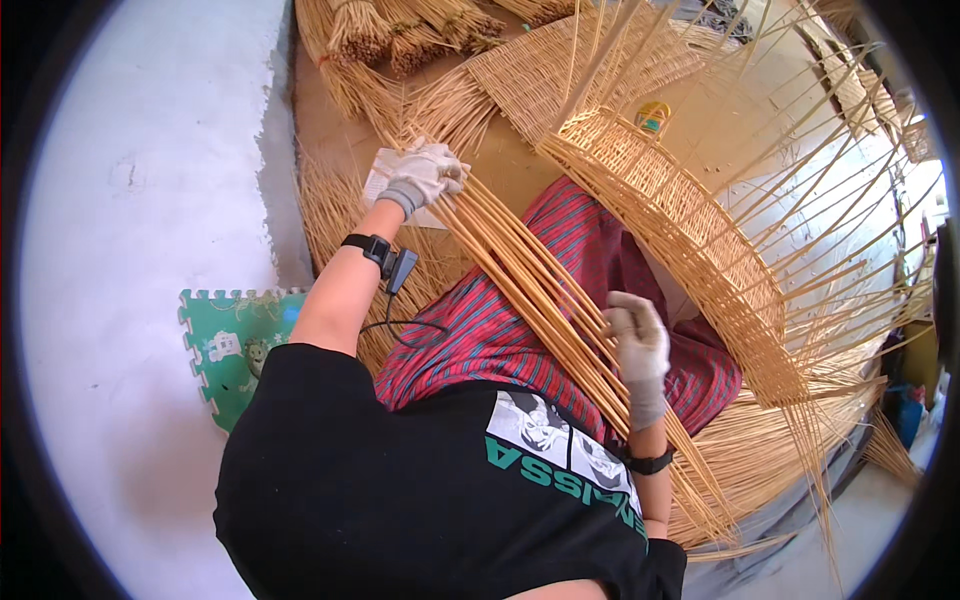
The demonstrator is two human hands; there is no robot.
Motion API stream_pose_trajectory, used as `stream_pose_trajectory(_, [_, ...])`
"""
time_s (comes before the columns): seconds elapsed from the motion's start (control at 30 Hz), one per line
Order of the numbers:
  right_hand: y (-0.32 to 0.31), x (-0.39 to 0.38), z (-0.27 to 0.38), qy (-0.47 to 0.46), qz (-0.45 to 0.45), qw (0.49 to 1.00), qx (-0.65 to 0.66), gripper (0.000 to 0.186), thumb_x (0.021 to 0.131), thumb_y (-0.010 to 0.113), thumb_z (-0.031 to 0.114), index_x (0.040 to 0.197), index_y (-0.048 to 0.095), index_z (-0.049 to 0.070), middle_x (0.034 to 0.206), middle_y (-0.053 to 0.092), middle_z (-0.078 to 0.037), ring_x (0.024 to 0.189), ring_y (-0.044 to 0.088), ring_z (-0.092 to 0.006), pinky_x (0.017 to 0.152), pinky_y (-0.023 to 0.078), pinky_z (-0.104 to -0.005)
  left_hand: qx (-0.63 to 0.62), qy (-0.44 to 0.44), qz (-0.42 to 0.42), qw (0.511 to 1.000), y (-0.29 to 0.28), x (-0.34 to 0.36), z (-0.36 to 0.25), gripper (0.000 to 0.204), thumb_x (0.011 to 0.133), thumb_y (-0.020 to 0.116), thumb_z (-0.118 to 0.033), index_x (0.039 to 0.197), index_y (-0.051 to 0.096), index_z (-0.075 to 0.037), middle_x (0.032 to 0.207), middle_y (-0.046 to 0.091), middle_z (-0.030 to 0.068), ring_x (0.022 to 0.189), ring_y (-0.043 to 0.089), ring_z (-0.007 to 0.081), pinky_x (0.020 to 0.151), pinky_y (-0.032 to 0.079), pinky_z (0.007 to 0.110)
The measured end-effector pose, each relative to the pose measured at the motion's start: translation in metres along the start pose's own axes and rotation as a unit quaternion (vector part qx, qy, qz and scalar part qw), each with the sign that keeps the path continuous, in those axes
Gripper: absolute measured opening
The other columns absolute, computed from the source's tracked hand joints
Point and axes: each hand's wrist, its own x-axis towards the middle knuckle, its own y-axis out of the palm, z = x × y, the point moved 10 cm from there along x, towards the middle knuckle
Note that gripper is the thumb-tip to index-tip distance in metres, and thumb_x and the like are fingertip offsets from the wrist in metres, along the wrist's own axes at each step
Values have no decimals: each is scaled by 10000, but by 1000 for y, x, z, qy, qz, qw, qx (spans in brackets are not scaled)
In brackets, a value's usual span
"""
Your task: Weave a wicker basket using long wooden strips.
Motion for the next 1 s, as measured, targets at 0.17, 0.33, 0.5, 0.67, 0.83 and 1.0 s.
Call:
stream_pose_trajectory(0.17, [99,-17,-13,154,221,962,38,240,1032,577,109,1248,629,17,996,702,-60,781,648,-94,679,525,-225,-29,146,-77,986,7,-11,-17,177,789,730,-26,893,718,-169,1000,717,7,1035,654,252,1197,325,488])
stream_pose_trajectory(0.33, [123,-10,-22,188,288,938,33,338,1033,588,142,1346,567,17,1013,700,-66,821,651,-104,672,519,-225,-246,149,-66,955,-2,-4,-14,202,784,724,48,910,731,-110,939,698,27,946,671,210,930,532,357])
stream_pose_trajectory(0.5, [98,31,36,-32,58,986,151,494,958,652,24,1412,460,52,1079,689,-125,886,685,-187,755,573,-284,-386,319,-64,863,-29,-22,-129,216,804,706,126,932,733,-46,910,676,46,898,671,168,818,567,283])
stream_pose_trajectory(0.67, [-12,37,113,-222,-247,936,118,132,957,682,6,987,556,30,842,713,-166,726,685,-190,696,597,-322,-466,189,-132,855,-16,42,-91,108,872,773,-42,976,744,-43,1009,691,35,873,668,146,797,562,272])
stream_pose_trajectory(0.83, [-82,44,68,-192,-335,903,188,166,952,696,13,975,537,56,934,692,-113,797,722,-217,612,624,-304,-484,65,-87,869,-1,89,-93,400,956,637,20,1339,580,-79,1214,715,63,955,677,122,806,561,263])
stream_pose_trajectory(1.0, [-71,50,38,-198,-332,891,238,206,937,689,-36,995,524,72,936,689,-109,865,740,-251,662,649,-350,-479,-5,-53,876,8,92,-91,389,974,590,29,1347,577,-81,1251,705,66,819,651,85,587,535,244])
